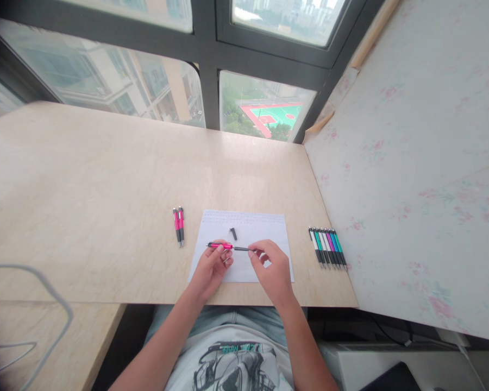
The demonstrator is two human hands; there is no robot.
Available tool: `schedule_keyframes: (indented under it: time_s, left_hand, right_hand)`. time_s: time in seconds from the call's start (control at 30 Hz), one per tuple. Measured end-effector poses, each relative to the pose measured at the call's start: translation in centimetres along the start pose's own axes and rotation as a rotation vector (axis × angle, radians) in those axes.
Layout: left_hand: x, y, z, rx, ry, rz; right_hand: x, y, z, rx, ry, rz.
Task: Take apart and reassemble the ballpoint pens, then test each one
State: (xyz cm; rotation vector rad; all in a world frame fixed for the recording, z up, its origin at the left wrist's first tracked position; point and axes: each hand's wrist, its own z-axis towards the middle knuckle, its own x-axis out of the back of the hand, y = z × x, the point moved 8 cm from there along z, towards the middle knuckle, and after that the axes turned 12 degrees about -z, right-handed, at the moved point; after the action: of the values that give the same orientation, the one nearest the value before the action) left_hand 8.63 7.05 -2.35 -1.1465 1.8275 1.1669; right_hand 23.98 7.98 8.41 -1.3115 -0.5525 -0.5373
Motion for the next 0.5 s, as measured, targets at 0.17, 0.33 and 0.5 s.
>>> schedule_keyframes:
  time_s: [0.17,0.33,0.5]
  left_hand:
    - [-0.19,-0.06,-0.13,0.005,-0.02,0.026]
    - [-0.42,-0.08,-0.23,-0.003,-0.043,0.065]
    - [-0.55,-0.07,-0.26,-0.013,-0.052,0.088]
  right_hand:
    - [-0.73,0.15,0.08,-0.013,-0.009,0.001]
    - [-0.58,0.45,0.1,-0.028,-0.015,-0.012]
    - [-0.47,0.62,-0.05,-0.028,-0.03,-0.037]
